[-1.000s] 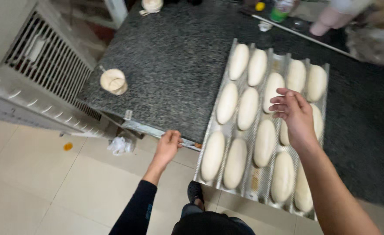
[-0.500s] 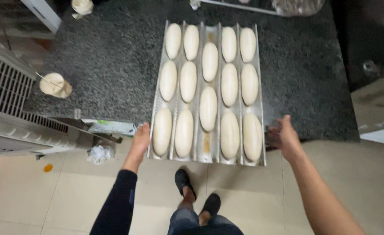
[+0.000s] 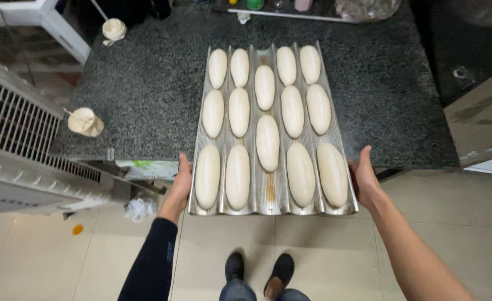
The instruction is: The person retrieves a perforated metal tray of unbaked oval dough loaves from a proofer, places it on a countertop, and uses a small blade to score the top of each loaf. After scoring, the person returns the tray to the proofer. The process is repeated for a second tray.
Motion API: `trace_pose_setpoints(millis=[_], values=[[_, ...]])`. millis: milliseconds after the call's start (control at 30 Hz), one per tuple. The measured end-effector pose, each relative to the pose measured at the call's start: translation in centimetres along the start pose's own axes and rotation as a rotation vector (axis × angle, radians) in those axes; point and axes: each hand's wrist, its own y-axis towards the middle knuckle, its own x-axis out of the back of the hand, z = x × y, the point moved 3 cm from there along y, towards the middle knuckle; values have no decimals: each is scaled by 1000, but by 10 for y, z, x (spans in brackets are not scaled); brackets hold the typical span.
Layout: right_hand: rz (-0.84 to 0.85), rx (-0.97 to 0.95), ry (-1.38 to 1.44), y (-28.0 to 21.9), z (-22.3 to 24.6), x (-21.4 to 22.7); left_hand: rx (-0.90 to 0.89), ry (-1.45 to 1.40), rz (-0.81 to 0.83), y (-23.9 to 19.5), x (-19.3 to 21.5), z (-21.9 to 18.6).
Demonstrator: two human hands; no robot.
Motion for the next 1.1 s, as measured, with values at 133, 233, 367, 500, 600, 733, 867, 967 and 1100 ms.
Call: trace_pose_setpoints(millis=[133,233,367,500,600,733,867,967,1100], values=[[-61,-45,59,-5,-12,1,27,-117,33,-17,0,1],[-108,-48,163,-14,-31,-5,82,-148,25,-27,9,1],[-105,5,286,-33,-51,-28,51,-184,91,-27,32,1],[-159,54,376,-66,-64,-49,29,-14,74,-22,59,-3],[-209,97,420,-98,-75,-57,53,-19,130,-25,64,-5],[-271,145,500,-156,-89,-54,22,-9,257,-33,47,-8],[-339,211,625,-227,-99,-37,0,1,382,-53,5,-11],[-437,271,668,-282,-107,-15,-2,89,435,-77,-43,-16],[-588,348,738,-364,-131,20,-75,245,516,-121,-114,-18]])
